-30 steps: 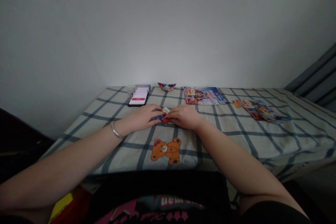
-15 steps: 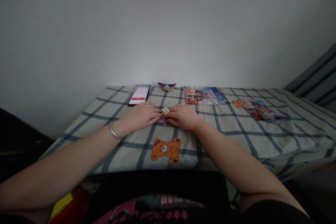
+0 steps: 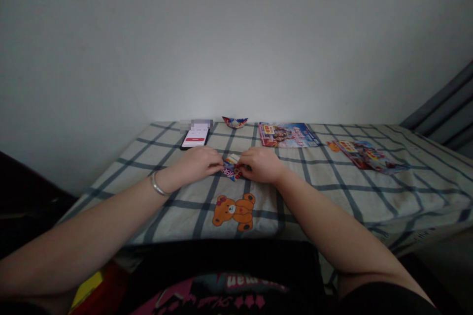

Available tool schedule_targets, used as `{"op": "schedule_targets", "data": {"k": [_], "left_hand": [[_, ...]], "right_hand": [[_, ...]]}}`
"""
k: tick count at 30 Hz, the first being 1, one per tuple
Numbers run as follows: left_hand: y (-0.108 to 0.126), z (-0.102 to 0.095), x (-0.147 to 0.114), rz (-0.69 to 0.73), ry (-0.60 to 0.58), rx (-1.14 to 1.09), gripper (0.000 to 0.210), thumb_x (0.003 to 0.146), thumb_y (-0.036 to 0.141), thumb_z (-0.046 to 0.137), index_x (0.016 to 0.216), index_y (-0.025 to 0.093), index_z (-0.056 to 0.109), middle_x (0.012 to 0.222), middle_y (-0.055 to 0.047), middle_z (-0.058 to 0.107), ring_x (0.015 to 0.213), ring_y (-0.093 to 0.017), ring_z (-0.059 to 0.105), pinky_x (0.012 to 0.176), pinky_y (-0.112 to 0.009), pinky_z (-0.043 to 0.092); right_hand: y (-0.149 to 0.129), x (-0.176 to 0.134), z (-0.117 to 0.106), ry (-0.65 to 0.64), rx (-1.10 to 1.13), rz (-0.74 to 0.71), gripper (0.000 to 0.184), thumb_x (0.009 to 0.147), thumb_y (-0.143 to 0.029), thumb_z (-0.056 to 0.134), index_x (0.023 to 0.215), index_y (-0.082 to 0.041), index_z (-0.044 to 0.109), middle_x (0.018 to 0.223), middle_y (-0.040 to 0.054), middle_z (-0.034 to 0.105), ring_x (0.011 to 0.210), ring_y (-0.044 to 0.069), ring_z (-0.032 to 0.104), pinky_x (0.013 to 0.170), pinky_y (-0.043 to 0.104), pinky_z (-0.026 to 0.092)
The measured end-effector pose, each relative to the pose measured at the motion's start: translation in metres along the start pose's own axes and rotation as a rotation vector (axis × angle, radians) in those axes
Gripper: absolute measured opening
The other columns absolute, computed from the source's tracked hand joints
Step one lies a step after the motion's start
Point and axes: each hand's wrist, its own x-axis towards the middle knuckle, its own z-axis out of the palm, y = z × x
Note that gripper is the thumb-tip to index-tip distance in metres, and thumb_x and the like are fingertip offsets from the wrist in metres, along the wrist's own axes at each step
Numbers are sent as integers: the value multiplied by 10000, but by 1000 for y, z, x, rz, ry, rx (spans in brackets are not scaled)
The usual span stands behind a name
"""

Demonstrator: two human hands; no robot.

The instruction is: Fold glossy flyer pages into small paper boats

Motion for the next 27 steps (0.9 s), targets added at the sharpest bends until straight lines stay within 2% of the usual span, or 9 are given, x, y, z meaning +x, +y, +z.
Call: {"op": "schedule_targets", "data": {"k": [8, 14, 22, 27], "left_hand": [[2, 0, 0, -43, -21, 26, 166, 917, 284, 596, 830, 180, 691, 794, -40, 684, 758, -191, 628, 702, -302, 445], [6, -1, 1, -66, -10, 28, 162, 908, 277, 592, 818, 173, 679, 806, -41, 690, 757, -184, 636, 686, -291, 445], [4, -3, 1, -104, -28, -74, 142, 889, 254, 598, 810, 176, 687, 821, -42, 696, 775, -182, 638, 701, -290, 454], [2, 2, 0, -133, -2, -146, 150, 878, 249, 596, 782, 175, 685, 823, -46, 692, 788, -181, 640, 732, -299, 471]], "right_hand": [[4, -1, -7, -78, -57, 112, 158, 847, -283, 611, 916, -206, 730, 884, 50, 720, 865, 202, 647, 705, 290, 425], [17, -5, -10, -135, -31, 173, 111, 824, -212, 617, 864, -218, 721, 881, 30, 705, 825, 175, 630, 667, 270, 400], [18, -5, -2, -99, 56, 156, 113, 856, -289, 636, 860, -206, 713, 888, 43, 700, 833, 172, 622, 696, 266, 419], [21, -3, 1, -119, 86, 247, 174, 877, -327, 626, 809, -202, 725, 842, 40, 716, 775, 168, 622, 650, 265, 404]]}}
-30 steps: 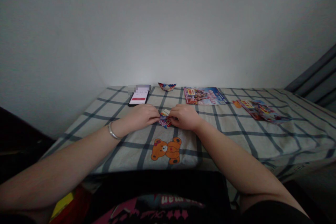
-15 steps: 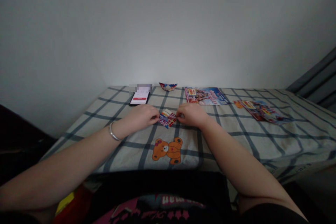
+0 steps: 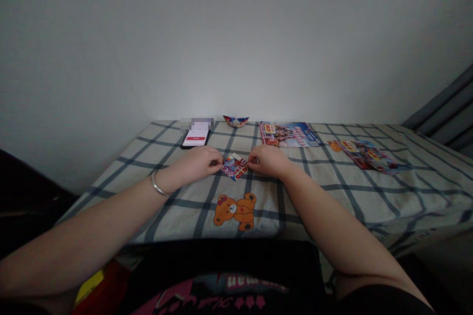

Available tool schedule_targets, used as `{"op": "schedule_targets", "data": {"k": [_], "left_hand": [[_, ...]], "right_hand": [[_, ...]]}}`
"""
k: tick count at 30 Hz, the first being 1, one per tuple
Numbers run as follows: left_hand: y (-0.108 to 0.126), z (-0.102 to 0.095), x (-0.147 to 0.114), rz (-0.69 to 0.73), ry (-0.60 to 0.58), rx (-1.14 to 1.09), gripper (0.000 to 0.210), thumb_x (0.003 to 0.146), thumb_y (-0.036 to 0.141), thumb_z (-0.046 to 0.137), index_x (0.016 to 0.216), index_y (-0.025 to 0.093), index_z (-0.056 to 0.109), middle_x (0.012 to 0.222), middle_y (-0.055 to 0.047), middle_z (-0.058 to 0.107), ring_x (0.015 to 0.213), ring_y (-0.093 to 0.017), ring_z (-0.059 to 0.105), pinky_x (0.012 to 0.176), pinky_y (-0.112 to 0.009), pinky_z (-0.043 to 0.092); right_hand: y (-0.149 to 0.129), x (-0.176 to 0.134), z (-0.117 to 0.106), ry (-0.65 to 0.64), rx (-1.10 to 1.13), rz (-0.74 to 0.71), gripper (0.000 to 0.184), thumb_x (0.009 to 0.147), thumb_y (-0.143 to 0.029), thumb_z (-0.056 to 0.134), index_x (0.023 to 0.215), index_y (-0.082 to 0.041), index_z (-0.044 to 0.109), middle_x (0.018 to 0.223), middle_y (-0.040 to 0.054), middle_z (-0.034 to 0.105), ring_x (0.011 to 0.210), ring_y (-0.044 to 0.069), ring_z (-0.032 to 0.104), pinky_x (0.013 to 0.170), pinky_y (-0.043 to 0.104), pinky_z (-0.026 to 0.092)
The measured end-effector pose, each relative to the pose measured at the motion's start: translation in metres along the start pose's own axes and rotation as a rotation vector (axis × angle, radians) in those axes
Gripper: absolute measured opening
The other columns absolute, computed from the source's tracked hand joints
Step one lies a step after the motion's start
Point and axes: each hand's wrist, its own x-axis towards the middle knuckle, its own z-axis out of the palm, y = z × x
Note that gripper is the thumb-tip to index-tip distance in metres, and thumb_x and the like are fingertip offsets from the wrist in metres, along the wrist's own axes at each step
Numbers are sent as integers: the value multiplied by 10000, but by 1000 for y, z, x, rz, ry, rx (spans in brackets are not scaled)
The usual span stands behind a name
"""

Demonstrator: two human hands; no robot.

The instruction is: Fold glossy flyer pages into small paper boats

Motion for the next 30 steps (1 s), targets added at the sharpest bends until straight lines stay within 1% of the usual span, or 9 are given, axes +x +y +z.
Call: {"op": "schedule_targets", "data": {"k": [5, 9, 14, 16, 20, 24, 26, 28, 30], "left_hand": [[-4, 4, 1, 17, 24, -66, 147, 874, 226, 601, 760, 170, 676, 874, -53, 704, 878, -185, 645, 822, -309, 484], [-7, 5, 3, 51, 26, -133, 140, 881, 225, 606, 777, 170, 682, 878, -45, 706, 887, -175, 639, 830, -297, 483], [-5, 7, 3, 53, 26, -170, 171, 891, 239, 598, 755, 168, 676, 850, -39, 695, 841, -166, 631, 792, -296, 480], [-3, 9, 4, 71, 29, -166, 171, 889, 250, 601, 756, 173, 675, 810, -28, 683, 816, -164, 625, 792, -302, 473], [0, 11, 4, 76, 58, -180, 145, 868, 237, 625, 742, 180, 665, 786, -21, 681, 835, -173, 625, 831, -314, 463], [4, 11, 3, -40, 79, -206, 47, 832, 231, 671, 816, 188, 658, 822, -13, 692, 843, -188, 623, 864, -349, 456], [6, 10, 2, -88, 96, -205, 94, 821, 238, 694, 880, 190, 641, 871, -2, 701, 862, -189, 629, 971, -416, 409], [7, 10, 2, -98, 101, -204, 142, 823, 236, 698, 937, 193, 624, 906, 12, 709, 899, -185, 638, 1075, -482, 308], [6, 11, 2, -84, 95, -197, 149, 837, 236, 686, 969, 204, 626, 903, 25, 715, 922, -181, 638, 1105, -500, 255]], "right_hand": [[-2, 1, -2, -50, 50, 127, 196, 881, -348, 625, 782, -208, 722, 759, 24, 710, 660, 150, 589, 567, 260, 356], [-2, -1, 0, -111, 114, 148, 243, 901, -359, 597, 745, -198, 690, 687, 12, 669, 583, 130, 533, 525, 258, 319], [-1, 1, 2, -6, 157, 16, 191, 888, -331, 625, 793, -177, 686, 836, 47, 676, 761, 151, 581, 666, 260, 402], [-3, 3, 3, 22, 212, -11, 219, 907, -338, 603, 795, -173, 693, 839, 51, 676, 783, 153, 584, 704, 263, 414], [-8, 5, 6, 58, 258, 87, 181, 898, -320, 612, 824, -185, 706, 780, 27, 684, 715, 143, 581, 639, 249, 388], [-14, 6, 9, 83, 230, 177, 127, 877, -298, 635, 861, -198, 712, 813, 24, 710, 743, 151, 607, 635, 243, 382], [-16, 7, 11, 86, 187, 207, 152, 881, -314, 630, 840, -192, 711, 835, 38, 717, 756, 158, 614, 636, 246, 380], [-19, 9, 11, 96, 140, 229, 177, 886, -335, 623, 828, -192, 710, 848, 48, 721, 765, 166, 619, 628, 250, 373], [-22, 10, 12, 103, 108, 245, 189, 887, -352, 622, 828, -193, 706, 833, 50, 719, 751, 167, 617, 610, 252, 358]]}}
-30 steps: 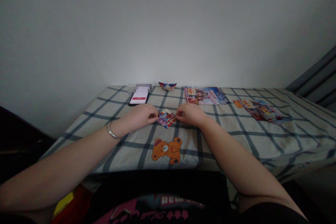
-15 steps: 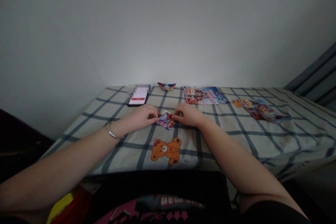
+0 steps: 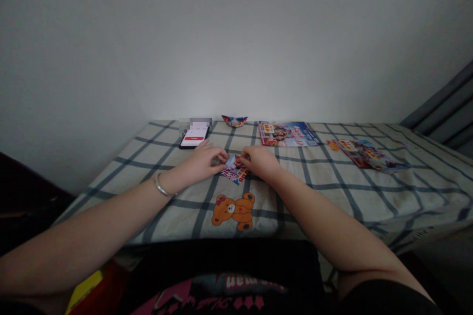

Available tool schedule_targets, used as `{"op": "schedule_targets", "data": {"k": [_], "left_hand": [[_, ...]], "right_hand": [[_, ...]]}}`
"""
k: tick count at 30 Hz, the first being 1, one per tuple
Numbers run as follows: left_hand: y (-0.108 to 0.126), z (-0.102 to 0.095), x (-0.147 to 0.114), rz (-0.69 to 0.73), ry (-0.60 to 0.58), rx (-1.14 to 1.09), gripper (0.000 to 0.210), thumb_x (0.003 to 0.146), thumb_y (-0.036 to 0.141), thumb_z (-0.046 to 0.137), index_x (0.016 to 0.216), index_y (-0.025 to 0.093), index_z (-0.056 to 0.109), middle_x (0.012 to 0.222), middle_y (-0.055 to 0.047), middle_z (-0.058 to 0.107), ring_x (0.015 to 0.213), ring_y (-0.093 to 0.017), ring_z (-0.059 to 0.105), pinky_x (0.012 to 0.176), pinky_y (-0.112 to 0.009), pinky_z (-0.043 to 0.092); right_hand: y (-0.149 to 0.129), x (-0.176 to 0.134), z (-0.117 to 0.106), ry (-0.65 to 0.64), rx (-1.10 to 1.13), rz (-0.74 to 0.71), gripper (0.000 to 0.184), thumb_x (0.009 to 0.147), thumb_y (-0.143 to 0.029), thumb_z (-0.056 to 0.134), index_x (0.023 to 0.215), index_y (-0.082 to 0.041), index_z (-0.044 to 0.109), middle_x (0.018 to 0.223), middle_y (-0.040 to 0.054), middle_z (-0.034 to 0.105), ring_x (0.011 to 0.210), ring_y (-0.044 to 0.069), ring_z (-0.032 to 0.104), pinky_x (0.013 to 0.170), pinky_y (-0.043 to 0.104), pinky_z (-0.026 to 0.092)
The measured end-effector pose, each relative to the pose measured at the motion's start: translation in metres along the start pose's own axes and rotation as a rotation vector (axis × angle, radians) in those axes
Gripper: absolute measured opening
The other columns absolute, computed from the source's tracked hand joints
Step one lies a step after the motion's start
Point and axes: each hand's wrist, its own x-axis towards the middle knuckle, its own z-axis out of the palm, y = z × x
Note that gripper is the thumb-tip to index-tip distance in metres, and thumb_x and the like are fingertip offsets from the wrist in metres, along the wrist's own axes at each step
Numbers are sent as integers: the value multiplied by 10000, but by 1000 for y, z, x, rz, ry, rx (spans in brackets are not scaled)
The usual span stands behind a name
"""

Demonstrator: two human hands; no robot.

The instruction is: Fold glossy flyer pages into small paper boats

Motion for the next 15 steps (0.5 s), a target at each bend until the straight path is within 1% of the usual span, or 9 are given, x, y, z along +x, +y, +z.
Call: {"op": "schedule_targets", "data": {"k": [3, 6, 10, 15], "left_hand": [[-1, 2, 2, 36, 7, 57, 135, 861, 264, 664, 991, 224, 661, 892, 14, 718, 942, -198, 620, 1080, -501, 287], [-1, 4, 3, 84, 26, 143, 138, 881, 271, 644, 1003, 233, 696, 901, -13, 714, 944, -215, 604, 1067, -510, 307], [1, 6, 3, 110, 42, 214, 137, 899, 270, 631, 1000, 228, 715, 927, -32, 708, 958, -218, 591, 1087, -510, 296], [2, 8, 2, 120, 46, 261, 150, 915, 252, 609, 1014, 230, 719, 925, -30, 694, 958, -207, 581, 1105, -505, 283]], "right_hand": [[-3, 1, 0, -6, -5, 24, 202, 886, -367, 623, 813, -194, 696, 773, 41, 703, 690, 155, 601, 578, 251, 334], [-4, 1, 1, -5, 5, 31, 201, 879, -371, 632, 793, -198, 687, 752, 32, 697, 673, 151, 589, 578, 251, 330], [-4, 2, 3, -3, 12, 36, 200, 878, -377, 627, 796, -199, 669, 779, 24, 702, 682, 149, 586, 587, 248, 329], [-7, 1, 5, -16, -17, 55, 183, 883, -366, 614, 821, -197, 648, 862, 26, 714, 753, 152, 607, 615, 246, 340]]}}
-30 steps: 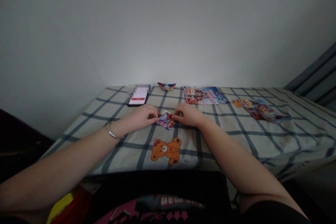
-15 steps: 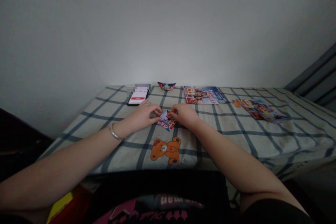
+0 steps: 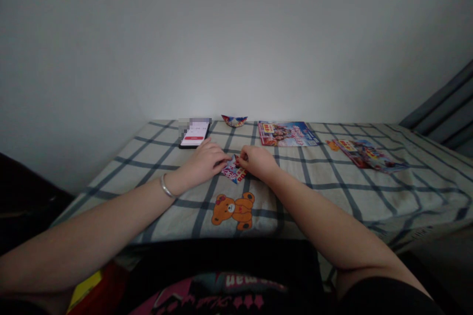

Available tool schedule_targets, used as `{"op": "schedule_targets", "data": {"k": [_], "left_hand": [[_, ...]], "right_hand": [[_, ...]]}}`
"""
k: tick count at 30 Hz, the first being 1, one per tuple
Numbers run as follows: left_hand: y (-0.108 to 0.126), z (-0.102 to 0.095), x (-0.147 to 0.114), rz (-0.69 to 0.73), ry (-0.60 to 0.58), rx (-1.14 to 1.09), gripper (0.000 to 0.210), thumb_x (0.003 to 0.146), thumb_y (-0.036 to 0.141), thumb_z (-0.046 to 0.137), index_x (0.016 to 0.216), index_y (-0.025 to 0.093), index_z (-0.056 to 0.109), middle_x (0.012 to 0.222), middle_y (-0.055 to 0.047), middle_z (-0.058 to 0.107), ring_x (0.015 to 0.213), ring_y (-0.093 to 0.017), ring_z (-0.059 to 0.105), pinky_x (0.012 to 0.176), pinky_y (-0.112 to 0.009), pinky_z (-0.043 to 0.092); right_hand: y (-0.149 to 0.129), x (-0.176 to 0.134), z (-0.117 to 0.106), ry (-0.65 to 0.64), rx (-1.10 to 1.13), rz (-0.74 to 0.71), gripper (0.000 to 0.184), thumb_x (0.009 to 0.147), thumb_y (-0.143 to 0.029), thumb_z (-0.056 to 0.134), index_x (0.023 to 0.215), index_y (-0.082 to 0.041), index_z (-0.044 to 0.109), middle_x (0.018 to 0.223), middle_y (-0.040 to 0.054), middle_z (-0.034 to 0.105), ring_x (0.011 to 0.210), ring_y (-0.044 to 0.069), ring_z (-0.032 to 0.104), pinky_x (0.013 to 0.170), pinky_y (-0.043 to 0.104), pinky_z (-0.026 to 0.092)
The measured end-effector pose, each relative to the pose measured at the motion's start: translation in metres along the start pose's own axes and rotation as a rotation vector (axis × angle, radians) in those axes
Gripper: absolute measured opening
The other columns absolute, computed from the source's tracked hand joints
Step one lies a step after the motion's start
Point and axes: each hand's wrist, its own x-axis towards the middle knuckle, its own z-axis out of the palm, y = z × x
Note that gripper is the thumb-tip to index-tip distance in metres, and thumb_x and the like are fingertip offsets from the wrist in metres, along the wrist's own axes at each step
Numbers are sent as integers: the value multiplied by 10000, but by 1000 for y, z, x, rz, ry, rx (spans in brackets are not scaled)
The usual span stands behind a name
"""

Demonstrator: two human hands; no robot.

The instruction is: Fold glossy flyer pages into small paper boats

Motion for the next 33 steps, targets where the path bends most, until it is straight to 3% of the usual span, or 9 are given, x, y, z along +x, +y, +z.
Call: {"op": "schedule_targets", "data": {"k": [8, 14, 22, 33], "left_hand": [[-9, 12, 0, 45, 52, 36, 273, 920, 234, 560, 1158, 197, 687, 1092, -84, 651, 1055, -239, 539, 986, -424, 412], [-19, 25, 3, 52, 17, -45, 326, 930, 201, 515, 1225, 179, 651, 1307, -78, 603, 1244, -253, 467, 1094, -420, 374], [-18, 23, 8, 51, 14, -171, 305, 946, 372, 551, 1143, 155, 636, 1231, -87, 632, 1223, -251, 486, 1095, -417, 388], [-18, 24, 9, 51, 27, -267, 184, 870, 231, 624, 1043, 171, 609, 1116, -83, 632, 1145, -244, 529, 1043, -423, 439]], "right_hand": [[-6, -1, -3, -7, -69, 48, 225, 899, -407, 564, 834, -208, 646, 859, 25, 715, 722, 153, 602, 558, 254, 296], [-6, 0, -4, -28, -33, 91, 194, 892, -393, 584, 910, -224, 676, 830, 9, 720, 707, 147, 605, 546, 249, 293], [2, 3, 0, -15, 23, 33, 161, 879, -354, 604, 916, -225, 694, 807, 7, 701, 701, 144, 579, 564, 245, 297], [4, 6, 4, -62, 108, -12, 138, 844, -299, 629, 814, -200, 722, 706, -5, 668, 619, 113, 525, 551, 242, 284]]}}
